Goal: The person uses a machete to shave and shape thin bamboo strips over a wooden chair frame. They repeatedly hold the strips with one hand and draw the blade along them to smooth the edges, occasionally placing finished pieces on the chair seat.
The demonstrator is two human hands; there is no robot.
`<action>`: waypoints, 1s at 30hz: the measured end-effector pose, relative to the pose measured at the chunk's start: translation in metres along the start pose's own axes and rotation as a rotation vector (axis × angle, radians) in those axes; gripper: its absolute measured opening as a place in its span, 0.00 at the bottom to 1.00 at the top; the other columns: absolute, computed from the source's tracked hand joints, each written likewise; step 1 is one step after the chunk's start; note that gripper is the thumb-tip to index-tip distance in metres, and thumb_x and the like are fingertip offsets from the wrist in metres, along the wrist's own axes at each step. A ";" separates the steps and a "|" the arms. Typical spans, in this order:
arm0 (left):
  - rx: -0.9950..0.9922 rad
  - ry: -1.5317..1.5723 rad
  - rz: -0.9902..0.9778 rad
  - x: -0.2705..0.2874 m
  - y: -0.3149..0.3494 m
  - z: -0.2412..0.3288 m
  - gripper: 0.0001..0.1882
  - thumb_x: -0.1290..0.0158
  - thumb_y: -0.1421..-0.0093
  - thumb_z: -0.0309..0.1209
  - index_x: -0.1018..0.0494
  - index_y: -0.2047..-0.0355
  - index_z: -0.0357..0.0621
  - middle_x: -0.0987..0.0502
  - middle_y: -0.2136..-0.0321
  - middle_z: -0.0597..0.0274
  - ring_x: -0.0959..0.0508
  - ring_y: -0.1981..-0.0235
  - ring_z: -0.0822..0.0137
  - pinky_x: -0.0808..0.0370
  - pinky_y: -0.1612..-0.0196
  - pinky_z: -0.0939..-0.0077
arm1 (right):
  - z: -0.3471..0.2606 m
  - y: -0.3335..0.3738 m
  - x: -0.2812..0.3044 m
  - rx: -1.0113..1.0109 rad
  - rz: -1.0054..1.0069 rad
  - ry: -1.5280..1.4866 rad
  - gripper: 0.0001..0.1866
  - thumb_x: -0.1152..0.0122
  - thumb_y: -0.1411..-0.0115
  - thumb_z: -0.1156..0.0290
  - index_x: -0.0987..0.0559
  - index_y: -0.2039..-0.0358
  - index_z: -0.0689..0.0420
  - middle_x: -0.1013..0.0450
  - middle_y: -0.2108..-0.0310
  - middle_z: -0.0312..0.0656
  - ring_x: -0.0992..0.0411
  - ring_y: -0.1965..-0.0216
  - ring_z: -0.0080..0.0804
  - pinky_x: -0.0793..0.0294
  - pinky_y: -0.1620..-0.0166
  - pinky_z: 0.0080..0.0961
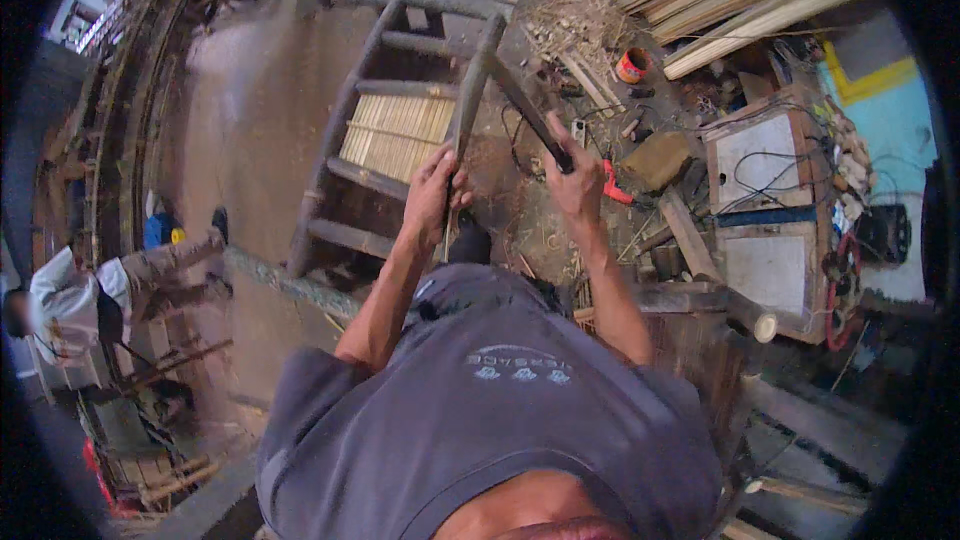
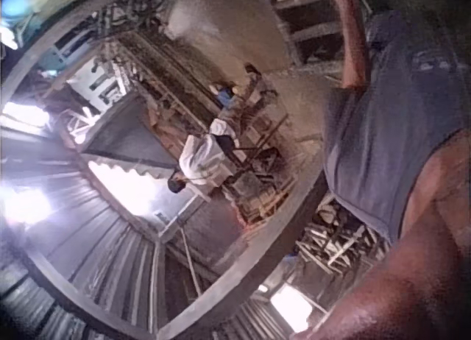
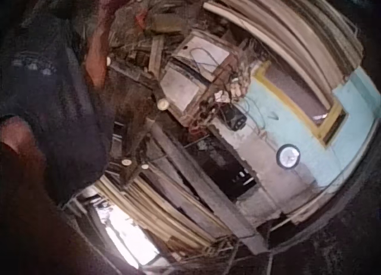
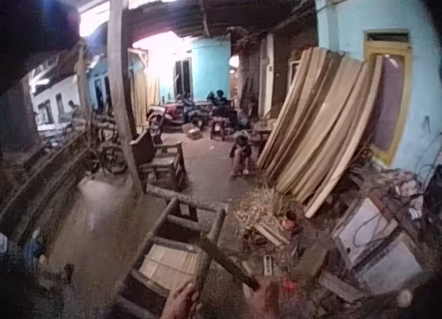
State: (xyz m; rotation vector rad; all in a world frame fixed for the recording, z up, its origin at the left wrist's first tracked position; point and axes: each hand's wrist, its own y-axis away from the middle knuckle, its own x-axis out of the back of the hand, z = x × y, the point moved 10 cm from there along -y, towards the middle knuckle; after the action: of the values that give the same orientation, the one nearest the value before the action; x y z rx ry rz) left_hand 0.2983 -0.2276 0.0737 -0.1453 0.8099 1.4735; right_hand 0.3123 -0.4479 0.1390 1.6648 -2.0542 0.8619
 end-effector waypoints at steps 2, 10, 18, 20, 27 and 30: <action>0.019 0.109 -0.029 0.001 -0.012 0.004 0.22 0.55 0.30 0.33 0.39 0.39 0.37 0.35 0.80 0.68 0.40 0.86 0.77 0.30 0.78 0.79 | -0.025 -0.017 -0.023 0.228 -0.059 0.074 0.24 0.40 0.44 0.73 0.23 0.45 0.47 0.21 0.58 0.48 0.21 0.57 0.40 0.24 0.56 0.29; -0.028 0.097 0.162 0.053 -0.054 0.030 0.11 0.54 0.31 0.31 0.32 0.56 0.36 0.34 0.80 0.69 0.39 0.86 0.79 0.33 0.81 0.80 | -0.058 -0.078 -0.172 0.418 -0.609 0.136 0.22 0.40 0.59 0.70 0.19 0.59 0.50 0.22 0.68 0.45 0.23 0.65 0.48 0.24 0.62 0.37; -0.127 0.311 0.395 0.094 -0.038 0.071 0.10 0.54 0.31 0.34 0.33 0.64 0.40 0.37 0.80 0.69 0.42 0.87 0.80 0.40 0.84 0.81 | -0.090 -0.103 -0.276 0.733 -0.732 0.159 0.16 0.38 0.56 0.68 0.18 0.63 0.50 0.24 0.73 0.50 0.23 0.70 0.50 0.25 0.67 0.44; -0.239 0.410 0.364 0.091 -0.025 0.090 0.11 0.55 0.30 0.34 0.31 0.60 0.38 0.39 0.80 0.69 0.42 0.86 0.80 0.40 0.85 0.82 | -0.086 -0.125 -0.297 0.717 -0.698 0.169 0.16 0.38 0.55 0.66 0.18 0.62 0.50 0.23 0.72 0.51 0.23 0.69 0.50 0.25 0.66 0.43; -0.286 0.420 0.476 0.091 0.029 0.096 0.27 0.58 0.28 0.34 0.48 0.32 0.43 0.41 0.80 0.71 0.43 0.86 0.80 0.38 0.83 0.83 | -0.105 -0.206 -0.320 0.519 -0.682 0.313 0.20 0.37 0.52 0.61 0.18 0.56 0.46 0.21 0.67 0.48 0.22 0.62 0.50 0.22 0.61 0.42; -0.364 0.489 0.598 0.112 0.009 0.089 0.18 0.54 0.31 0.31 0.37 0.42 0.45 0.42 0.82 0.72 0.43 0.87 0.80 0.39 0.83 0.83 | -0.154 -0.142 -0.324 0.870 -0.857 0.189 0.16 0.37 0.52 0.61 0.18 0.61 0.46 0.21 0.70 0.45 0.22 0.66 0.48 0.23 0.64 0.43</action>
State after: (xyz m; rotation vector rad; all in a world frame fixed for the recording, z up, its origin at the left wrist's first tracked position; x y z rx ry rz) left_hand 0.3132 -0.0855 0.0796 -0.5959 1.0187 2.1939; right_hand 0.5128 -0.1226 0.0864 2.4278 -0.6401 1.5589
